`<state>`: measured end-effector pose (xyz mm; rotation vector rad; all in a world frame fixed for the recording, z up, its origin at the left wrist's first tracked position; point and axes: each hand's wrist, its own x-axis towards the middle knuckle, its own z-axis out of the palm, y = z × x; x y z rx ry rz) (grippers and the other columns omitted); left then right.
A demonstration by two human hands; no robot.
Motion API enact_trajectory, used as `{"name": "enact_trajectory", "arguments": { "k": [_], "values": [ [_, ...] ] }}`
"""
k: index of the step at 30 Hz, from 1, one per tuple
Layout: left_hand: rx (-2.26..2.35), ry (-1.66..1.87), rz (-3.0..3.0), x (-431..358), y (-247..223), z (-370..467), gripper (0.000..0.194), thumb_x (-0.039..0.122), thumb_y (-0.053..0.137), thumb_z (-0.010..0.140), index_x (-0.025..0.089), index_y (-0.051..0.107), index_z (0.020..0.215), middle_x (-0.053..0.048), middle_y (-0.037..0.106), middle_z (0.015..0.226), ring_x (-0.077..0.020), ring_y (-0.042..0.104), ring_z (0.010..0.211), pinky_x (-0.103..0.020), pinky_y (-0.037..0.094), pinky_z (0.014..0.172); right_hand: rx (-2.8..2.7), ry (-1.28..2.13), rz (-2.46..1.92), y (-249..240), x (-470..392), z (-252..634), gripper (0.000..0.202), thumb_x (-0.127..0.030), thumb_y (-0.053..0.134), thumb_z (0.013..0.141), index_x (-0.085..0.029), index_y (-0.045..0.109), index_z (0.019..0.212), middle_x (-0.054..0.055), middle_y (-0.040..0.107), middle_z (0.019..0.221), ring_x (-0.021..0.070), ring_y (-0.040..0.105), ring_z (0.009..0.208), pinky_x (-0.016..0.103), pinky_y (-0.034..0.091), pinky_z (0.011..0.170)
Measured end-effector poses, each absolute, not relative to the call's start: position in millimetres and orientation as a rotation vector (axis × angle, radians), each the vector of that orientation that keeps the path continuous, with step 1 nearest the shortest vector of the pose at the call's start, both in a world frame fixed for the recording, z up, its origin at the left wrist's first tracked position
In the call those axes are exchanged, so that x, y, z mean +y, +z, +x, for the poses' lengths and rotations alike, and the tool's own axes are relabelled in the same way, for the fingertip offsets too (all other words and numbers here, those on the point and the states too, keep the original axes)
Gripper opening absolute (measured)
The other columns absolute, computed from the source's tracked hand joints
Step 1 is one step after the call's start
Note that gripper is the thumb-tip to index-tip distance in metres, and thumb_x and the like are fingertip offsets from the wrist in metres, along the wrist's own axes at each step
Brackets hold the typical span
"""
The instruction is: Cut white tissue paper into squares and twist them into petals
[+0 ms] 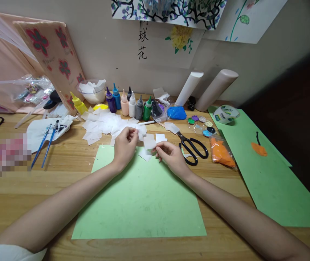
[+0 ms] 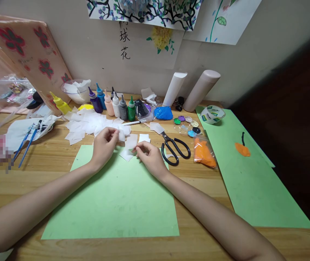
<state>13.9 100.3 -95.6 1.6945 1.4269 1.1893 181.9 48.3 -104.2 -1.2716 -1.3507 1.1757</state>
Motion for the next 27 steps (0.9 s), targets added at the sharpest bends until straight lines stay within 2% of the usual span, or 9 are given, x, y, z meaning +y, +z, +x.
{"name": "enact_trajectory", "arguments": {
  "k": [2, 4, 7, 9, 12, 17, 19, 23, 27],
  "values": [
    [1.495, 1.221, 1.554, 105, -97, 12, 0.018, 0.032, 0.046, 0.087, 0.017, 0.055, 0.087, 0.0, 0.057, 0.071, -0.0121, 0.053, 0.063, -0.024, 0.041, 0.059, -1.333, 1.184, -1.27, -105, 49, 182, 0.018, -0.033, 0.055, 0.082, -0.016, 0.062, 0.085, 0.006, 0.066, 0.08, 0.0122, 0.056, 0.063, 0.023, 0.046, 0.051],
    [1.536, 1.242, 1.499, 107, -97, 12, 0.018, 0.029, 0.045, 0.087, 0.016, 0.054, 0.096, -0.002, 0.058, 0.077, -0.0129, 0.055, 0.068, -0.026, 0.043, 0.062, -1.32, 1.225, -1.254, -105, 49, 182, 0.024, -0.032, 0.053, 0.083, -0.017, 0.061, 0.101, 0.008, 0.067, 0.091, 0.0129, 0.058, 0.067, 0.024, 0.047, 0.053],
    [1.526, 1.282, 1.535, 106, -97, 13, 0.026, 0.023, 0.043, 0.087, 0.018, 0.049, 0.112, -0.005, 0.058, 0.097, -0.0132, 0.054, 0.076, -0.028, 0.044, 0.071, -1.415, 1.217, -1.239, -104, 49, 182, 0.039, -0.026, 0.051, 0.084, -0.022, 0.05, 0.123, 0.008, 0.063, 0.109, 0.014, 0.06, 0.08, 0.026, 0.049, 0.061],
    [1.543, 1.332, 1.58, 104, -97, 13, 0.028, 0.018, 0.043, 0.084, 0.019, 0.047, 0.112, -0.007, 0.054, 0.106, -0.0138, 0.052, 0.082, -0.03, 0.043, 0.076, -1.548, 1.107, -1.256, -101, 47, 181, 0.035, -0.022, 0.054, 0.082, -0.022, 0.054, 0.117, 0.008, 0.06, 0.11, 0.0149, 0.058, 0.086, 0.026, 0.049, 0.065],
    [1.589, 1.365, 1.616, 102, -98, 13, 0.026, 0.013, 0.044, 0.08, 0.019, 0.046, 0.106, -0.006, 0.05, 0.108, -0.0139, 0.048, 0.08, -0.032, 0.041, 0.079, -1.772, 0.855, -1.31, -97, 43, 179, 0.019, -0.02, 0.06, 0.077, -0.02, 0.061, 0.096, 0.006, 0.056, 0.099, 0.0163, 0.056, 0.085, 0.027, 0.048, 0.066],
    [1.559, 1.358, 1.647, 99, -96, 14, 0.025, 0.01, 0.043, 0.079, 0.02, 0.044, 0.102, -0.005, 0.049, 0.107, -0.0129, 0.047, 0.077, -0.032, 0.041, 0.078, -1.961, 0.583, -1.374, -96, 39, 177, 0.012, -0.017, 0.062, 0.075, -0.019, 0.061, 0.087, 0.004, 0.051, 0.088, 0.019, 0.053, 0.087, 0.032, 0.045, 0.077],
    [1.527, 1.348, 1.67, 98, -95, 14, 0.024, 0.011, 0.042, 0.08, 0.02, 0.044, 0.102, -0.004, 0.05, 0.105, -0.013, 0.048, 0.078, -0.03, 0.041, 0.076, -1.971, 0.572, -1.38, -96, 39, 177, 0.005, -0.015, 0.059, 0.078, -0.018, 0.06, 0.082, 0.004, 0.051, 0.085, 0.0185, 0.053, 0.084, 0.032, 0.045, 0.075],
    [1.456, 1.305, 1.73, 96, -92, 15, 0.018, 0.012, 0.042, 0.081, 0.019, 0.048, 0.096, -0.003, 0.053, 0.098, -0.0133, 0.05, 0.08, -0.028, 0.041, 0.072, -1.938, 0.604, -1.355, -96, 40, 178, 0.007, -0.013, 0.055, 0.079, -0.019, 0.057, 0.078, 0.003, 0.052, 0.082, 0.0168, 0.052, 0.078, 0.029, 0.044, 0.07],
    [1.34, 1.188, 1.825, 94, -90, 15, 0.012, 0.018, 0.041, 0.085, 0.019, 0.052, 0.081, 0.0, 0.054, 0.081, -0.0132, 0.05, 0.072, -0.027, 0.039, 0.065, -1.759, 0.641, -1.371, -96, 43, 180, 0.005, -0.016, 0.056, 0.08, -0.019, 0.056, 0.076, 0.002, 0.053, 0.08, 0.0129, 0.048, 0.066, 0.026, 0.041, 0.059]
  ]
}}
